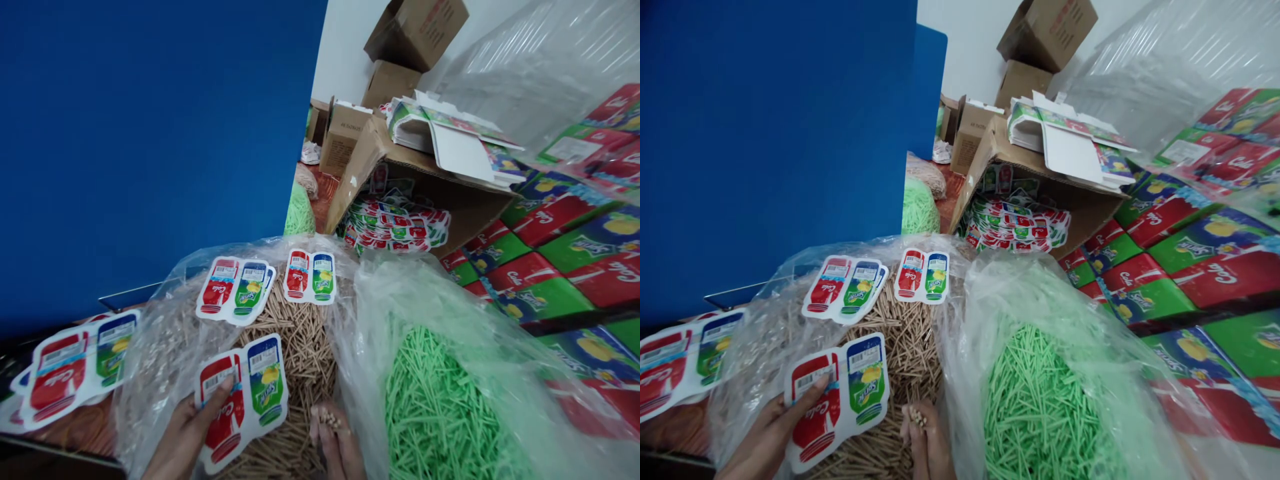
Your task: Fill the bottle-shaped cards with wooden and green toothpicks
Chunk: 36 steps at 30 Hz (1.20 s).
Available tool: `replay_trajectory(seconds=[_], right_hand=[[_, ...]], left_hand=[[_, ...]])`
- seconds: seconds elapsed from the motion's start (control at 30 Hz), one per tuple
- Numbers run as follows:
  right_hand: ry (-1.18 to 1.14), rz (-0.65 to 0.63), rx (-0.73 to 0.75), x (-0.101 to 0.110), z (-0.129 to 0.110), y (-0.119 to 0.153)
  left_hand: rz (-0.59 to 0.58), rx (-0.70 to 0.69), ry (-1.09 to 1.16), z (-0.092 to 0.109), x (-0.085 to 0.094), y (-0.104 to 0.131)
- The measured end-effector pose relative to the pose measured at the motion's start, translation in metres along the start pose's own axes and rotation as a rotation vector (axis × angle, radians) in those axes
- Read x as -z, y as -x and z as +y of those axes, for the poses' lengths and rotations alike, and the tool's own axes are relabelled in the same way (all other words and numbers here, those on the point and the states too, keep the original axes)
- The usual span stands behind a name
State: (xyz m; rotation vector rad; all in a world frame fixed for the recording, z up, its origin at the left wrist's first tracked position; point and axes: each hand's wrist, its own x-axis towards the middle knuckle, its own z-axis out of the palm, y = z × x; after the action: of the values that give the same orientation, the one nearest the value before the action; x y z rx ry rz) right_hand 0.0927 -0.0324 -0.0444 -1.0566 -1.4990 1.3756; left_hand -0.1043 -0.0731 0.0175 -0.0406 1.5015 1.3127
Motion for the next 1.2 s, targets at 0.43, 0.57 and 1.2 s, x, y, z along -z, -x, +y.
replay_trajectory(seconds=[0.43, 0.57, 1.2], right_hand=[[-0.029, 0.033, -0.058, 0.004, 0.002, 0.005], [-0.009, 0.038, -0.04, 0.003, -0.001, 0.003], [0.251, -0.177, -0.171, -0.002, 0.011, 0.013]], left_hand=[[-0.031, -0.147, -0.218, -0.015, -0.008, -0.01], [-0.033, -0.215, -0.299, -0.019, -0.002, -0.019], [0.011, -0.194, 0.032, 0.01, 0.014, -0.019]])
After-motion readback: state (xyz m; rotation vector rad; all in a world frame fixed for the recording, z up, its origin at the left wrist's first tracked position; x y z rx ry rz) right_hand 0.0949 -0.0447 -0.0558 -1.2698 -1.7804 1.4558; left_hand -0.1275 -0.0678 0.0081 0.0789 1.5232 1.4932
